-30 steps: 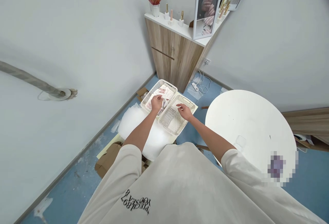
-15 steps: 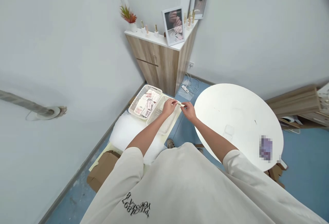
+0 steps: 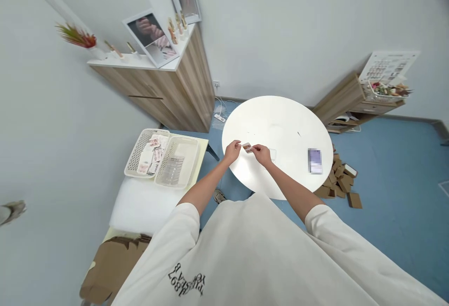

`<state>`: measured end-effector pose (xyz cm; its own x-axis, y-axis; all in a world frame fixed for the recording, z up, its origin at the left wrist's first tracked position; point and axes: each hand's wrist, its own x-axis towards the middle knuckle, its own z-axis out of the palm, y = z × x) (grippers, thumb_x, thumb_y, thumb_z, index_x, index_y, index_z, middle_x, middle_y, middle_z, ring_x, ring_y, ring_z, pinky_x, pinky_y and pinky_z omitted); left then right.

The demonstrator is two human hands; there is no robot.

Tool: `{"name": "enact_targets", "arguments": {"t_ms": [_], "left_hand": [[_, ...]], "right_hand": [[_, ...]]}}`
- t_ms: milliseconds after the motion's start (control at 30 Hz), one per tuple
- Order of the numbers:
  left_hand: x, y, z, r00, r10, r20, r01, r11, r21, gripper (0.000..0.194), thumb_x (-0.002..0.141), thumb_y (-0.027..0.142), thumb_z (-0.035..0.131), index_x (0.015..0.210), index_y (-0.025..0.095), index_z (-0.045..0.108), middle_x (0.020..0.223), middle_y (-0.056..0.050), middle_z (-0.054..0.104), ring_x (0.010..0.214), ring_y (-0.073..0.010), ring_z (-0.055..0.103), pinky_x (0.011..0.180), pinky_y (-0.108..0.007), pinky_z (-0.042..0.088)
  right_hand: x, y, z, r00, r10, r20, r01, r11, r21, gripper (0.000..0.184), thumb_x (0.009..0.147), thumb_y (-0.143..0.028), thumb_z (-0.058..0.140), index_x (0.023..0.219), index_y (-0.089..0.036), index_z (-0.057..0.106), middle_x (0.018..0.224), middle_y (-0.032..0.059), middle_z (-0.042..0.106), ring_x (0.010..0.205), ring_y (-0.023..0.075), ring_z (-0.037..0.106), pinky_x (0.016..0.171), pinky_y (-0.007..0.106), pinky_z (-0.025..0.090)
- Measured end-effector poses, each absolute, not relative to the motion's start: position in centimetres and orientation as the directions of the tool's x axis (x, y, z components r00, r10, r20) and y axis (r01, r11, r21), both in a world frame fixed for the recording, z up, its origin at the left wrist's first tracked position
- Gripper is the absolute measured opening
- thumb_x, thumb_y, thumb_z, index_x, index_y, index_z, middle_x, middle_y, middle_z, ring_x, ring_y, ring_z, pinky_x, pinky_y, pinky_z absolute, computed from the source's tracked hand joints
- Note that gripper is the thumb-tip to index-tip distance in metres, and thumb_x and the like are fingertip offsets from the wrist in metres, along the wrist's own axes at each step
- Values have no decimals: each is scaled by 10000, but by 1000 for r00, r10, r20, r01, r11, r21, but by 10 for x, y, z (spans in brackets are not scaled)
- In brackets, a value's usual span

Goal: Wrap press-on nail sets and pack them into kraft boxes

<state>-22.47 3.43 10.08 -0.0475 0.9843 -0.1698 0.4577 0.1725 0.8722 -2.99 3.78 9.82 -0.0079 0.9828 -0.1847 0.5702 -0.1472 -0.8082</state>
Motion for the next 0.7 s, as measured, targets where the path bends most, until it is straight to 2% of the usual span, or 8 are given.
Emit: {"name": "enact_targets", "arguments": {"t_ms": [200,333,500,700], "left_hand": [[-148,19,67,35,924,-381,475,320,820,275,951,256,536,1188,203,665,1248,-100,679,1122,-242,639,946,-341,510],[-112,6,43,66,878,-474,489,386,783,269,924,236,570,1173,201,665,1281,-107,665,1157,-249,629,965,-345,504],[-84,-3,15,55,844,-533,454,454,766,287,880,176,597,1161,184,658,1259,-113,676,1161,-232,634,1008,-351,477],[-66,-3,-7,53,787,-615,415,542,731,394,833,190,661,1225,188,624,1373,-121,617,1262,-229,583,1035,-335,441]], "right_hand": [[66,22,73,147,934,-325,498,-354,-792,225,746,-358,624,879,-216,737,822,17,740,801,202,667,748,307,515],[104,11,54,191,894,-406,482,-446,-754,195,714,-336,648,837,-211,734,769,23,733,779,201,666,740,309,520],[124,0,28,209,853,-479,435,-520,-736,162,690,-323,646,785,-215,722,725,14,721,720,190,654,694,299,517],[126,-3,2,261,805,-533,385,-593,-707,148,657,-322,663,749,-216,710,781,17,737,731,183,654,675,279,507]]}}
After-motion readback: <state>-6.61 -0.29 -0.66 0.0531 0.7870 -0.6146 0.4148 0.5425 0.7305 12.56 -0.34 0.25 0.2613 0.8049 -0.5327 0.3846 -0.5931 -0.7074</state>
